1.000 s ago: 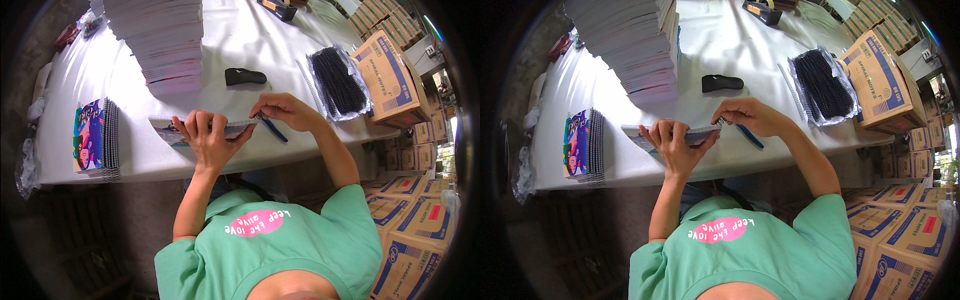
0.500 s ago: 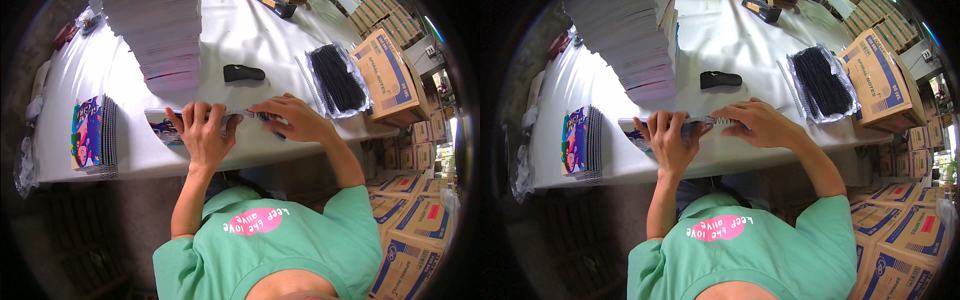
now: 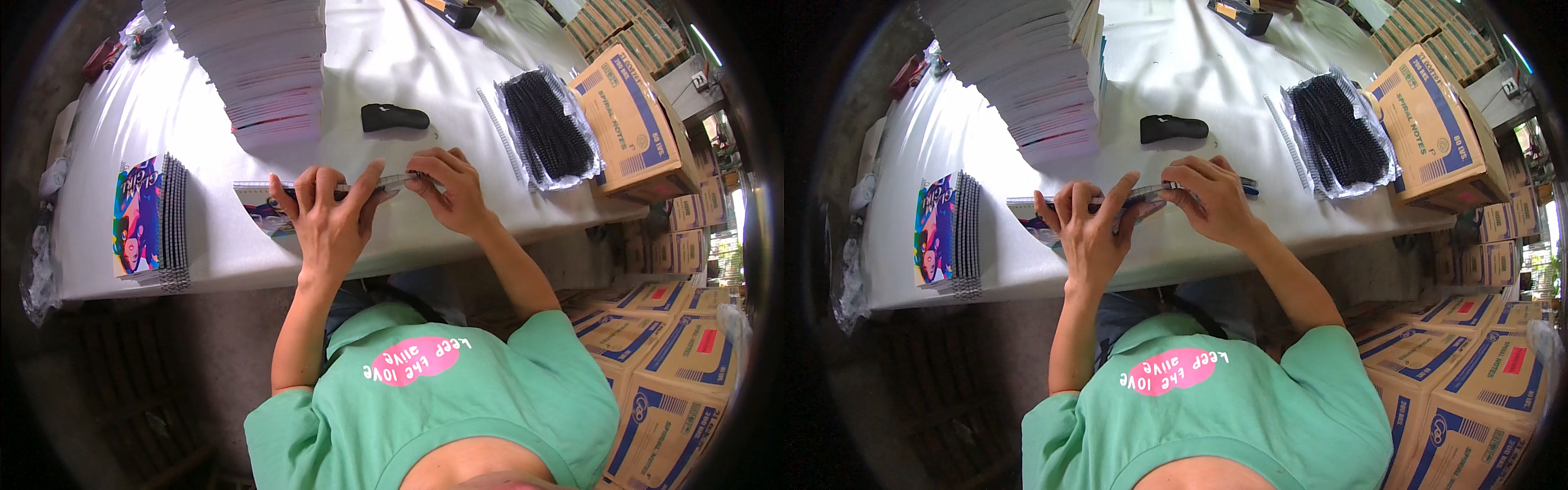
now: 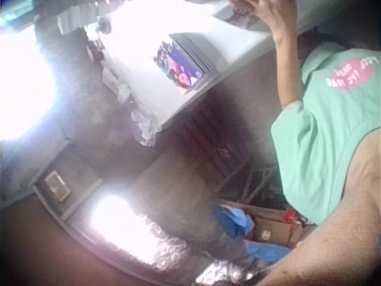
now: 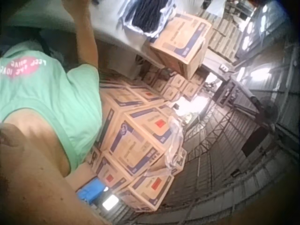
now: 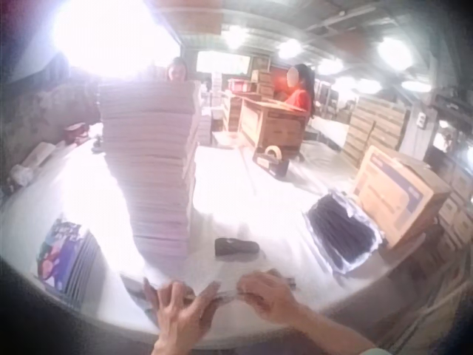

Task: The person binds spiral notebooks by threading a plastic coil through holes and trimming the ends using pliers.

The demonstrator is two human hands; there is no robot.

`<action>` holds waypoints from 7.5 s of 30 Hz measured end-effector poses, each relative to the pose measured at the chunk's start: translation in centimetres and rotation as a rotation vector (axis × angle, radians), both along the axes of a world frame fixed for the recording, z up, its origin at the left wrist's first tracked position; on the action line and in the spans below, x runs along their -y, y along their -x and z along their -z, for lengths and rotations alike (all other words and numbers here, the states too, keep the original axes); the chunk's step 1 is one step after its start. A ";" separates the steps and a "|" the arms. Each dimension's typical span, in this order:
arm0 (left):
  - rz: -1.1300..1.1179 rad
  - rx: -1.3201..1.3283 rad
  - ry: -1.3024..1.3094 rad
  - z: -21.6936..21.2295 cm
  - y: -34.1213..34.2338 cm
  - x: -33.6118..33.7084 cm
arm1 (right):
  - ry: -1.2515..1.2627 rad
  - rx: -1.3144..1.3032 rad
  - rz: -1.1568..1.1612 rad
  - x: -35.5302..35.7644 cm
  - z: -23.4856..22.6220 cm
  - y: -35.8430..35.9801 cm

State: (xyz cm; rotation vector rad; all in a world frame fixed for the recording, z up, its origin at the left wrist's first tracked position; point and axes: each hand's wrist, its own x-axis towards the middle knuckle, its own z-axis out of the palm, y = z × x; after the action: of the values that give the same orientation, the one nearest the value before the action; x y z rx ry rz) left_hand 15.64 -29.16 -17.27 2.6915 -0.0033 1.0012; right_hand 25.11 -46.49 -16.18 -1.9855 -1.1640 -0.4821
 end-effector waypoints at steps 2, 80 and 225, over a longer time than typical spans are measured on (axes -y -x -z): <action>-0.009 -0.014 0.009 -0.7 0.1 0.5 | 0.043 0.154 0.051 0.0 -0.3 -0.3; 0.138 0.141 0.125 0.4 0.2 -0.9 | 0.691 0.213 0.091 -1.5 5.9 -12.3; -0.001 0.519 0.222 -0.5 -0.4 -1.9 | 0.181 -0.567 -0.031 -1.7 -7.1 7.6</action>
State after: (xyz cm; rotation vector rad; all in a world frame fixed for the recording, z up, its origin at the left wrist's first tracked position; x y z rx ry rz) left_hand 16.09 -27.26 -16.75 2.1690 0.0080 1.5675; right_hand 17.47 -44.75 -9.09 -2.0597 -0.8932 0.2081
